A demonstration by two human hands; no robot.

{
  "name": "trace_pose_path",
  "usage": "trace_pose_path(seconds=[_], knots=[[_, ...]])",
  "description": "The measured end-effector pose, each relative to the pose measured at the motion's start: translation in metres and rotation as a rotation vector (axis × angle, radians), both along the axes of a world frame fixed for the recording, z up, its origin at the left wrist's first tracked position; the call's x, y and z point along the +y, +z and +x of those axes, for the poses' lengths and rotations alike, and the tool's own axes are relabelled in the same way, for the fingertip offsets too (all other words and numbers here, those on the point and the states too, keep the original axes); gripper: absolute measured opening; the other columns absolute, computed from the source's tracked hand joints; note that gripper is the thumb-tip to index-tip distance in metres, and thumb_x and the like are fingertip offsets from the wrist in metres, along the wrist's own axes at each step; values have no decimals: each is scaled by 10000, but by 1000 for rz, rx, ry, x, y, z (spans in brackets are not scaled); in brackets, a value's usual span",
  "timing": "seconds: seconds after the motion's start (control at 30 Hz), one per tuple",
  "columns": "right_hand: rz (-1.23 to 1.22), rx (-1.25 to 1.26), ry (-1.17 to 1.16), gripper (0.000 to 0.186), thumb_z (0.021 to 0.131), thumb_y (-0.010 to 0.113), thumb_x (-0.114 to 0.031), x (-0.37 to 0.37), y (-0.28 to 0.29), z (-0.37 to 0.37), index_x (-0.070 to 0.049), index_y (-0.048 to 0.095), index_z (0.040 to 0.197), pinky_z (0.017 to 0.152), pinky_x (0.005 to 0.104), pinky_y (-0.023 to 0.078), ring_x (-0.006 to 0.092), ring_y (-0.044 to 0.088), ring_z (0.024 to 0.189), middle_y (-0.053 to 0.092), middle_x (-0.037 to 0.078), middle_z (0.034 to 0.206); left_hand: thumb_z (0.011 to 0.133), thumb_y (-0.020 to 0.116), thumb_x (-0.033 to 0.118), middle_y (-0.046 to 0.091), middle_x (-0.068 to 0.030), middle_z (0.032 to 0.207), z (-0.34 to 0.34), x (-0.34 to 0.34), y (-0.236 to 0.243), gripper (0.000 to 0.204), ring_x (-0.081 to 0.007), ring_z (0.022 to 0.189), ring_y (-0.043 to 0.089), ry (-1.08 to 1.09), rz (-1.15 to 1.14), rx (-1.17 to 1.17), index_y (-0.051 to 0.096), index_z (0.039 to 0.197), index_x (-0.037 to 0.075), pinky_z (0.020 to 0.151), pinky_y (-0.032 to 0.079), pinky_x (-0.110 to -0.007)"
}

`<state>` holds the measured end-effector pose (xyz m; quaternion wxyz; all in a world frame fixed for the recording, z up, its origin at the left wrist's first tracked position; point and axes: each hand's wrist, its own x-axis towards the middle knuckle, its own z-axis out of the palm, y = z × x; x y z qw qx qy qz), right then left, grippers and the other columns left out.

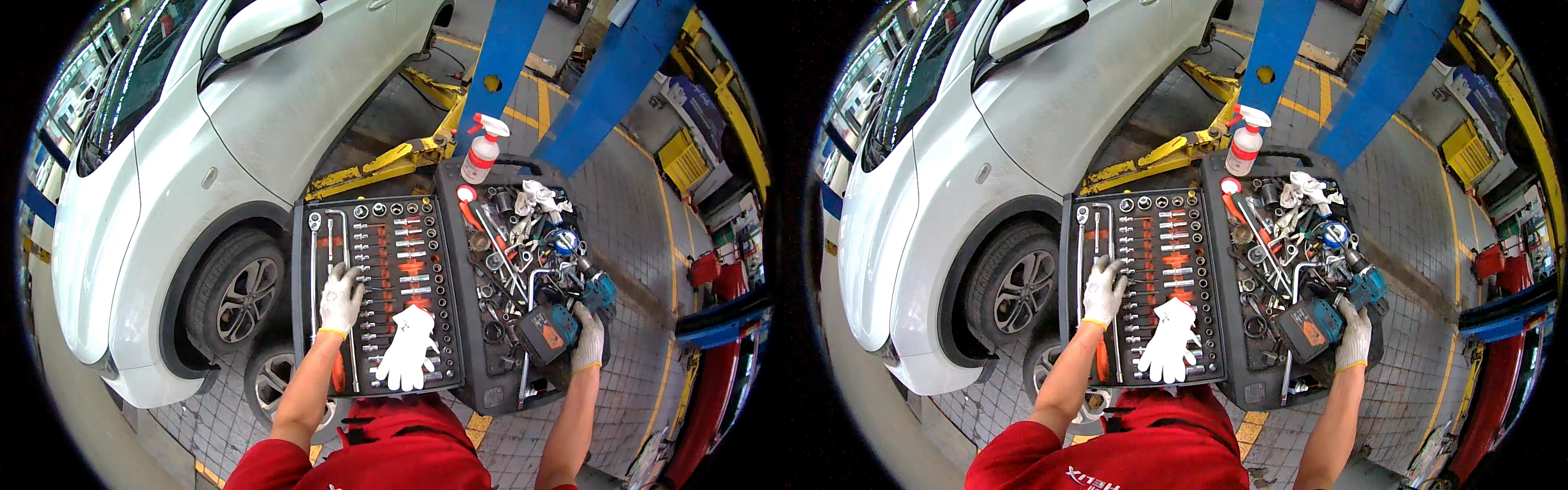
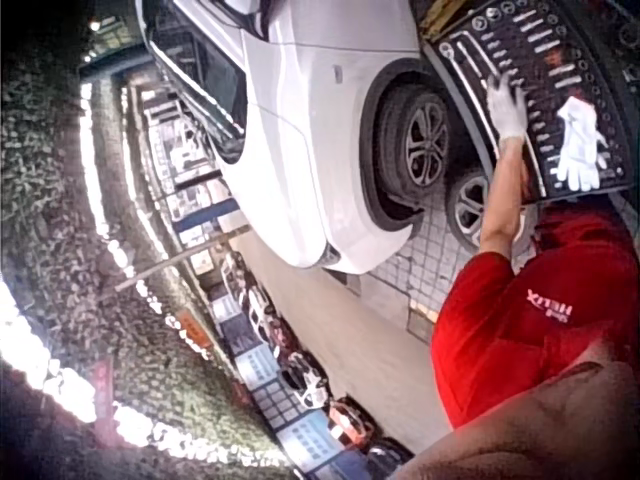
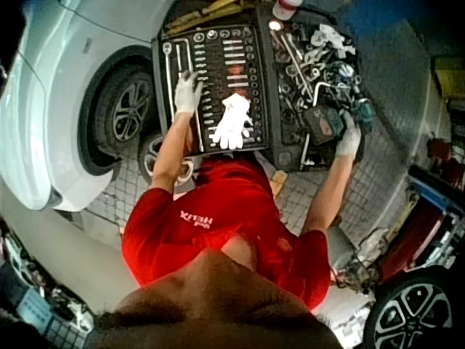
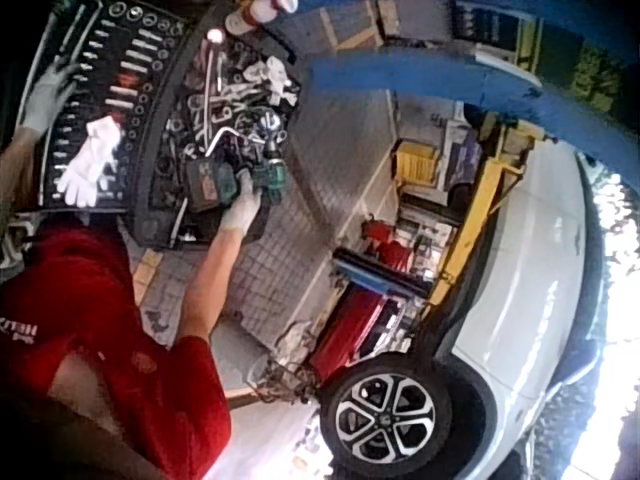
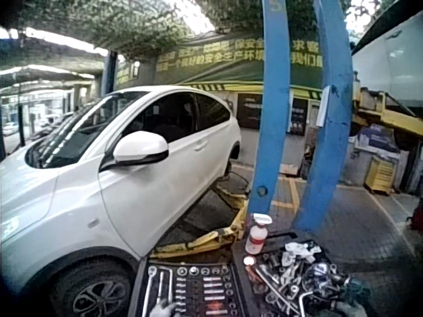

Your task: The person positions an oil drain pan under a lifted vehicle and uses a wrench to loosen a bolt on the underside. Afterward, the person walks through the garage and into a parts room, opening several drawers in a tool cabinet to search for items.

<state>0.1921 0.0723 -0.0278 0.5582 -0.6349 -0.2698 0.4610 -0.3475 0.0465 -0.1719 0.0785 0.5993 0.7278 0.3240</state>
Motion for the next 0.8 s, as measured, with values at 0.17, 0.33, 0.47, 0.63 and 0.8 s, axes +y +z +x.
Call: trace_pose_path(seconds=[0.17, 0.33, 0.47, 0.63, 0.8], knots=[[-15, 3, 4, 765, 940, 799, -181, 0, -1, 3, 171, 429, 1510, 1017, 377, 556, 265, 685, 1157, 700, 192, 1318, 822, 842, 223, 677, -149, 1304, 4, -11, 17, 292, -377, 1171, 649, -132, -97, 142, 784, 1070, 81, 1007, 520, -479], [-36, -7, -57, 724, 932, 807, -175, 1, 5, -5, 154, 467, 1480, 989, 378, 566, 261, 692, 1129, 710, 176, 1285, 892, 795, 262, 751, -124, 991, -3, 0, 35, 254, -344, 988, 702, -149, 46, 176, 770, 1072, 84, 885, 527, -500], [-33, -12, -49, 691, 927, 807, -160, 2, 2, -1, 150, 492, 1459, 968, 379, 576, 256, 698, 1112, 712, 184, 1270, 993, 702, 313, 738, -205, 913, 8, 9, 46, 287, -405, 914, 706, -136, -179, -135, 744, 1135, 67, 892, 537, -521], [-17, 11, -42, 684, 928, 801, -152, 1, 12, -11, 147, 494, 1460, 963, 377, 579, 252, 703, 1107, 713, 182, 1272, 1000, 682, 321, 738, -231, 1116, -2, 40, 46, 359, -437, 1087, 690, -185, -191, -99, 702, 1239, 55, 1010, 521, -520], [-31, -8, -64, 638, 928, 799, -151, 5, 5, -8, 146, 540, 1429, 983, 382, 569, 267, 703, 1123, 720, 177, 1269, 977, 676, 277, 608, -201, 1451, -78, 116, 9, 508, -397, 1363, 542, -156, 39, 390, 596, 1411, 26, 1171, 414, -494]])
